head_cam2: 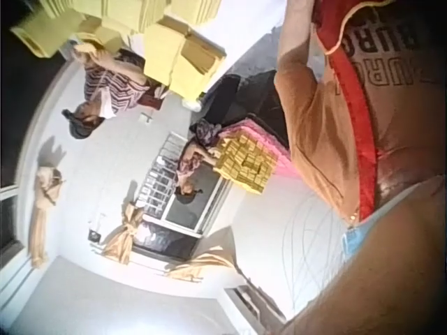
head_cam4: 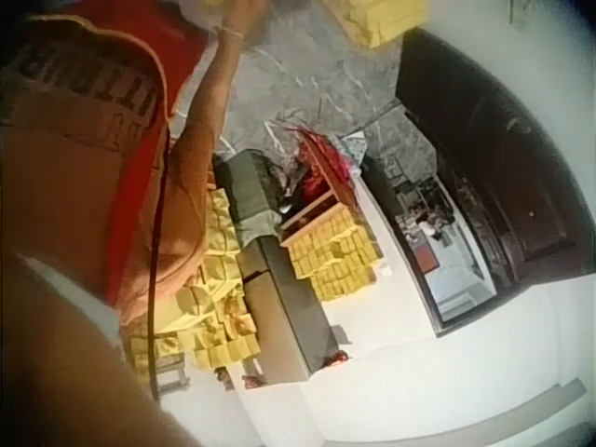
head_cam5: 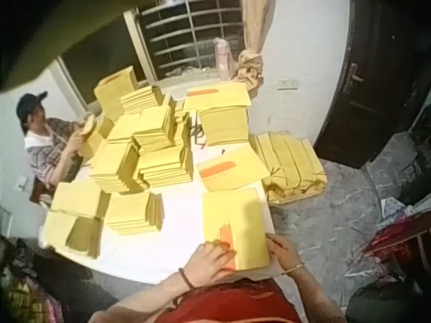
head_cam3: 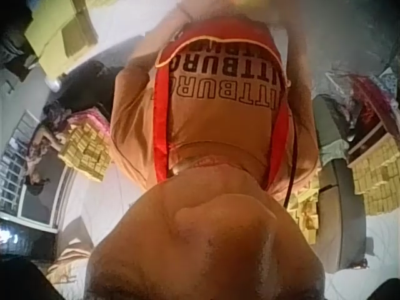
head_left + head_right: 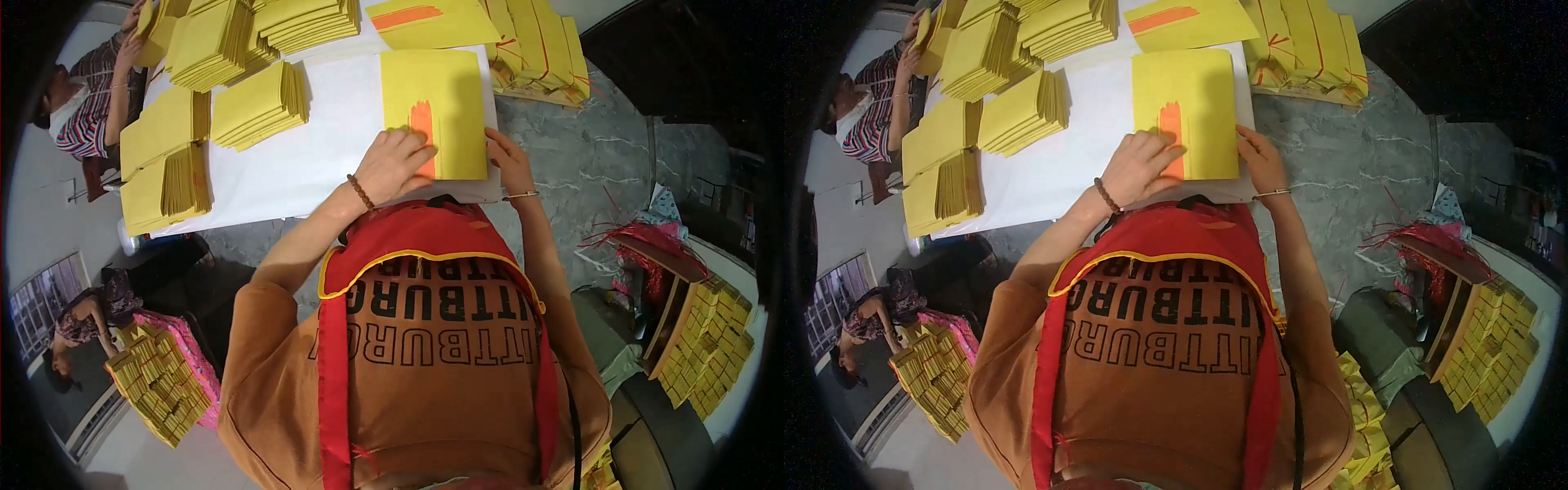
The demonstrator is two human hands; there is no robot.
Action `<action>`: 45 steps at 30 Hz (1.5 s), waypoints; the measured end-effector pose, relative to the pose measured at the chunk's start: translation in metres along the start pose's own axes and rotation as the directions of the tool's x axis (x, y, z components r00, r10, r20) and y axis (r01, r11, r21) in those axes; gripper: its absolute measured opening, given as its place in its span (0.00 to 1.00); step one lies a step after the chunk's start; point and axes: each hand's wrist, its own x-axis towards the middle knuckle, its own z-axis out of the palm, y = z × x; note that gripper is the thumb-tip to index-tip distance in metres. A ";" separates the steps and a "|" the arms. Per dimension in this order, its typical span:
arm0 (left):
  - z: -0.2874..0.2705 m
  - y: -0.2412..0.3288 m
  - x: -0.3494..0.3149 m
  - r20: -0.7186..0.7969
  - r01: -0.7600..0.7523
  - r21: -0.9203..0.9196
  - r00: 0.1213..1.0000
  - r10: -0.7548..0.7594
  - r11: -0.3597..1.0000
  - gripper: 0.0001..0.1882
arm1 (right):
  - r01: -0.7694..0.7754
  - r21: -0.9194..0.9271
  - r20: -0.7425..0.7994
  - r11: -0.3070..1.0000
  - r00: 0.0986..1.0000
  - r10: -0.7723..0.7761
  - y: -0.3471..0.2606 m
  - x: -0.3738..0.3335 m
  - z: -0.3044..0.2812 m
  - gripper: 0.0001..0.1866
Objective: Sorting and organizing stacks of yellow envelopes at a table.
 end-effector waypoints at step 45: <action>-0.002 -0.059 -0.006 0.449 0.371 -0.893 0.688 -0.570 -0.256 0.08 | 0.045 0.246 -0.052 0.968 0.998 -0.033 -0.005 0.004 0.014 0.17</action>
